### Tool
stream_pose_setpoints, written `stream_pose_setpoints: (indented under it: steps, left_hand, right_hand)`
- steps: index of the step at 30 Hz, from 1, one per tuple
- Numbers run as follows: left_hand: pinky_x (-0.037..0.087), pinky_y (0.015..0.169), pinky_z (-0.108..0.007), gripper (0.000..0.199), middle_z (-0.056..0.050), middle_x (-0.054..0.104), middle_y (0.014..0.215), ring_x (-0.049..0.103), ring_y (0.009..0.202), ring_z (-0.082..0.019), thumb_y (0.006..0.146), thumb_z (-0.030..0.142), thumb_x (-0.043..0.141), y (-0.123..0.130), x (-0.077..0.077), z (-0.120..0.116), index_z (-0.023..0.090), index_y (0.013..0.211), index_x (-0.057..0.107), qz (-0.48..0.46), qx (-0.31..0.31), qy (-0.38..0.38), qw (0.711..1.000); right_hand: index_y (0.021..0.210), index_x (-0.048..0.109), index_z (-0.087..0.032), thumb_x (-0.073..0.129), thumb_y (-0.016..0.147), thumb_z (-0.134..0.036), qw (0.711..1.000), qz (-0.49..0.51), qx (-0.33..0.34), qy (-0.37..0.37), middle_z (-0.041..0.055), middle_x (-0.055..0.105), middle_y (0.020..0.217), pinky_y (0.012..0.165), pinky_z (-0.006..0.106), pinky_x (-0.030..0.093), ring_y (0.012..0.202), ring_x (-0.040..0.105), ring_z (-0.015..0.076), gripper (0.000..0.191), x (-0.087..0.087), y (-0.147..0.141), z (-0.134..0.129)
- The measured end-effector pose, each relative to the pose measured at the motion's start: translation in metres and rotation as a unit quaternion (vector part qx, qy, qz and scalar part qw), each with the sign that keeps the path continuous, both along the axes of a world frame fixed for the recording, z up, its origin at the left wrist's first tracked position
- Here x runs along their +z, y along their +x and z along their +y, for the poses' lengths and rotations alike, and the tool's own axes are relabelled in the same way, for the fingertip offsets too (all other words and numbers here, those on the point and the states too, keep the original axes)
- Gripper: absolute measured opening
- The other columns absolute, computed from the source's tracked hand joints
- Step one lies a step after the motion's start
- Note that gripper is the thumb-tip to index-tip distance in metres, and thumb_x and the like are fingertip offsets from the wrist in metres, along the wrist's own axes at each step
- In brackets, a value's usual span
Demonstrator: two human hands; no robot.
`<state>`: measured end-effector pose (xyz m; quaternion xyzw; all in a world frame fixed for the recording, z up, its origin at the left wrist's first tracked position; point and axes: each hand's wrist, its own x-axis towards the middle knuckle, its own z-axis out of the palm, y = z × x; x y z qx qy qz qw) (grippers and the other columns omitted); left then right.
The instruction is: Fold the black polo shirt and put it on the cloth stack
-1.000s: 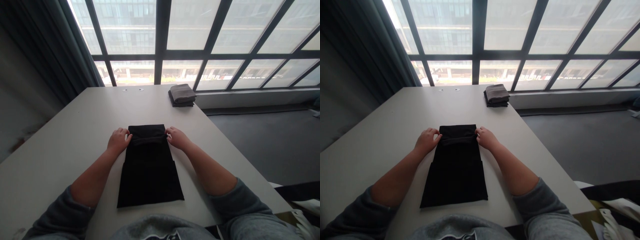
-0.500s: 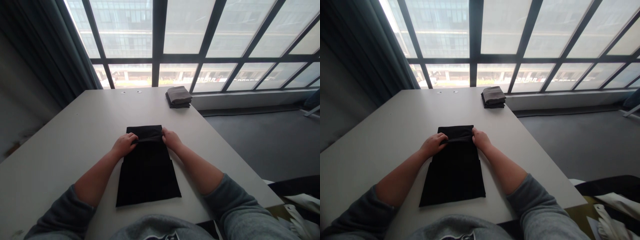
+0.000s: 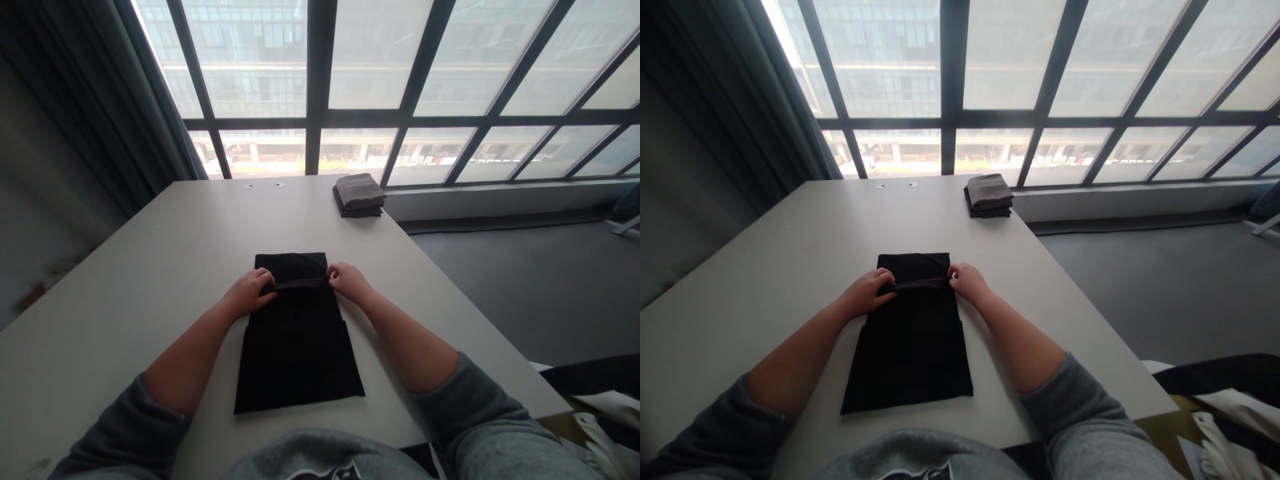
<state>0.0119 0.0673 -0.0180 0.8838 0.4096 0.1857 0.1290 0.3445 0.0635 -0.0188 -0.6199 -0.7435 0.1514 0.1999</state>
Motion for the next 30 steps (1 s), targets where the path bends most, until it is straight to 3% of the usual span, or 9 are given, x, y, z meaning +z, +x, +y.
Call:
stream_pose_setpoints:
  steps: [5, 8, 12, 15, 18, 20, 23, 26, 30]
  left_hand:
    - [0.052, 0.097, -0.038, 0.030, -0.006, 0.071, 0.114, 0.067, 0.105, -0.024, 0.104, 0.047, 0.050, -0.007, 0.000, -0.004, 0.026, 0.100, 0.071, -0.025, -0.006, -0.013, 1.000]
    - [0.053, 0.090, -0.035, 0.036, -0.006, 0.073, 0.105, 0.068, 0.096, -0.023, 0.106, 0.044, 0.043, -0.001, 0.004, -0.001, 0.025, 0.093, 0.071, -0.022, 0.043, 0.016, 0.999]
    - [0.055, 0.089, -0.035, 0.034, -0.007, 0.074, 0.103, 0.069, 0.094, -0.024, 0.104, 0.041, 0.046, 0.018, 0.013, 0.020, 0.023, 0.096, 0.073, -0.016, 0.115, 0.064, 0.991]
    - [0.053, 0.103, -0.038, 0.032, -0.009, 0.074, 0.118, 0.069, 0.110, -0.026, 0.103, 0.037, 0.047, 0.035, 0.009, 0.037, 0.021, 0.109, 0.075, -0.032, 0.127, 0.078, 0.988]
    - [0.042, 0.121, -0.044, 0.044, -0.012, 0.063, 0.147, 0.057, 0.138, -0.029, 0.103, 0.041, 0.051, 0.044, -0.008, 0.045, 0.020, 0.136, 0.068, -0.001, 0.106, 0.061, 0.992]
    - [0.034, 0.127, -0.048, 0.057, -0.012, 0.052, 0.160, 0.046, 0.150, -0.032, 0.102, 0.048, 0.052, 0.042, -0.021, 0.045, 0.021, 0.152, 0.057, 0.045, 0.097, 0.030, 0.994]
    - [0.025, 0.130, -0.052, 0.067, -0.009, 0.039, 0.170, 0.033, 0.158, -0.033, 0.103, 0.056, 0.048, 0.033, -0.033, 0.042, 0.026, 0.163, 0.044, 0.087, 0.091, -0.011, 0.992]
    - [0.020, 0.131, -0.054, 0.070, -0.007, 0.030, 0.175, 0.023, 0.162, -0.034, 0.103, 0.061, 0.047, 0.025, -0.036, 0.041, 0.030, 0.165, 0.040, 0.097, 0.098, -0.034, 0.990]
    - [0.017, 0.131, -0.056, 0.076, -0.009, 0.020, 0.177, 0.011, 0.164, -0.036, 0.101, 0.064, 0.047, 0.020, -0.037, 0.040, 0.027, 0.167, 0.037, 0.083, 0.109, -0.066, 0.988]
  right_hand:
    - [0.094, 0.083, -0.021, 0.060, 0.086, -0.005, 0.996, -0.080, 0.042, 0.023, 0.0090, 0.073, 0.101, 0.084, 0.030, 0.052, 0.088, 0.068, 0.0215, 0.029, 0.006, 0.002, -0.003]
    - [0.092, 0.084, -0.020, 0.058, 0.090, -0.007, 0.994, -0.083, 0.044, 0.059, 0.0103, 0.074, 0.102, 0.088, 0.032, 0.052, 0.093, 0.069, 0.0237, 0.029, 0.010, -0.002, 0.002]
    - [0.107, 0.080, -0.019, 0.056, 0.094, -0.009, 0.991, -0.029, 0.008, 0.134, 0.0095, 0.074, 0.109, 0.093, 0.030, 0.052, 0.100, 0.069, 0.0225, 0.029, 0.018, -0.018, 0.021]
    - [0.112, 0.078, -0.017, 0.053, 0.097, -0.009, 0.993, -0.019, 0.014, 0.116, 0.0094, 0.076, 0.113, 0.100, 0.030, 0.051, 0.106, 0.069, 0.0221, 0.031, 0.017, -0.031, 0.037]
    - [0.127, 0.074, -0.015, 0.054, 0.099, -0.013, 0.997, -0.037, 0.036, 0.062, 0.0119, 0.073, 0.130, 0.111, 0.031, 0.046, 0.121, 0.067, 0.0226, 0.034, 0.006, -0.035, 0.045]
    - [0.142, 0.065, -0.013, 0.055, 0.102, -0.023, 0.996, -0.055, 0.063, 0.028, 0.0142, 0.062, 0.150, 0.120, 0.034, 0.039, 0.137, 0.058, 0.0247, 0.043, -0.004, -0.032, 0.043]
    - [0.163, 0.042, -0.013, 0.054, 0.104, -0.041, 0.991, -0.088, 0.096, -0.030, 0.0138, 0.033, 0.172, 0.130, 0.044, 0.025, 0.155, 0.038, 0.0289, 0.066, -0.016, -0.026, 0.036]
    - [0.170, 0.023, -0.013, 0.046, 0.105, -0.053, 0.987, -0.117, 0.084, -0.069, 0.0107, 0.015, 0.177, 0.132, 0.052, 0.014, 0.163, 0.019, 0.0310, 0.080, -0.020, -0.024, 0.031]
    - [0.172, 0.012, -0.013, 0.038, 0.103, -0.066, 0.986, -0.133, 0.048, -0.084, 0.0096, 0.010, 0.178, 0.132, 0.053, 0.006, 0.165, 0.005, 0.0328, 0.091, -0.020, -0.023, 0.025]
